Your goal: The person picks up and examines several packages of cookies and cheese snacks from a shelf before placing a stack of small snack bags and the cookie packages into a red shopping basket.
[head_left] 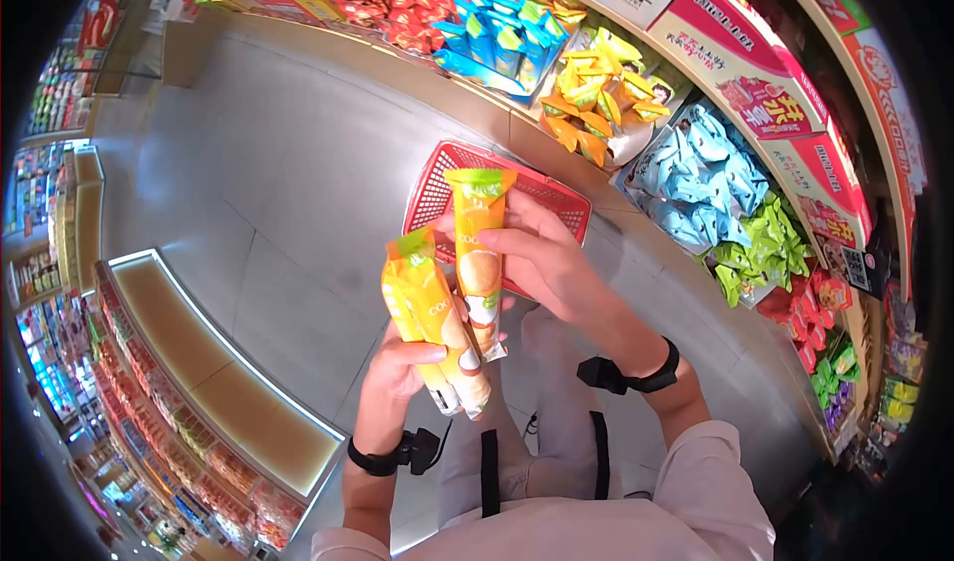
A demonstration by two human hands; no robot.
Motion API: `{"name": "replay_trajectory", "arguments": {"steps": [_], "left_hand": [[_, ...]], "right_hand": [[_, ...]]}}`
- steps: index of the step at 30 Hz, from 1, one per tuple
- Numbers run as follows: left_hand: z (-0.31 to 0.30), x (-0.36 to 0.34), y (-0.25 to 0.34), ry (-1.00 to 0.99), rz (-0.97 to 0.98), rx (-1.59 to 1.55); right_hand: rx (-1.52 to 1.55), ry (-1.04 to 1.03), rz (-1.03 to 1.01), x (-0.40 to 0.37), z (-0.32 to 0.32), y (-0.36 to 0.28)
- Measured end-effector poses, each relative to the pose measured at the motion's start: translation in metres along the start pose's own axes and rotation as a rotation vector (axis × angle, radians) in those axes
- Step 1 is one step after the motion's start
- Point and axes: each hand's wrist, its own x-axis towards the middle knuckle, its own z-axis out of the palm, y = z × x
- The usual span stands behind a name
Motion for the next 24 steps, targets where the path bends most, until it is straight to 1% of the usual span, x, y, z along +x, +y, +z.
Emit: {"name": "replay_trajectory", "arguments": {"steps": [2, 3, 6, 7, 9, 10, 12, 13, 14, 16, 17, 20, 24], "left_hand": [[0.008, -0.004, 0.004, -0.068, 0.091, -0.043], [0.016, -0.007, 0.01, -0.072, 0.083, -0.064], [0.029, -0.016, 0.017, -0.051, 0.124, -0.123], [0.019, -0.02, 0.02, -0.001, 0.143, 0.033], [0.025, -0.023, 0.024, 0.099, 0.195, 0.077], [0.027, -0.026, 0.025, 0.152, 0.222, 0.098], [0.027, -0.028, 0.027, 0.186, 0.252, 0.104], [0.033, -0.029, 0.03, 0.211, 0.256, 0.108], [0.035, -0.03, 0.032, 0.235, 0.26, 0.11], [0.032, -0.032, 0.032, 0.238, 0.272, 0.092], [0.03, -0.035, 0.032, 0.241, 0.279, 0.082], [0.006, -0.044, 0.031, 0.2, 0.241, 0.106], [0.01, -0.043, 0.033, 0.133, 0.212, 0.051]], "right_hand": [[-0.048, -0.101, 0.034, -0.004, 0.016, -0.018], [-0.099, -0.122, 0.089, -0.007, 0.024, -0.026], [-0.158, -0.139, 0.084, -0.008, 0.035, -0.03], [-0.154, -0.106, -0.007, -0.005, 0.037, -0.027], [-0.143, -0.034, -0.174, 0.0, 0.042, -0.017], [-0.137, 0.007, -0.174, 0.0, 0.048, -0.015], [-0.121, 0.087, -0.179, -0.001, 0.059, -0.014], [-0.229, 0.031, -0.175, 0.002, 0.055, -0.01], [-0.196, 0.072, -0.158, 0.003, 0.057, -0.005], [-0.131, 0.155, -0.123, 0.007, 0.061, 0.002], [-0.142, 0.15, -0.048, 0.006, 0.062, 0.002], [-0.149, 0.129, -0.146, 0.008, 0.069, 0.01], [-0.221, 0.151, -0.172, 0.009, 0.075, 0.011]]}}
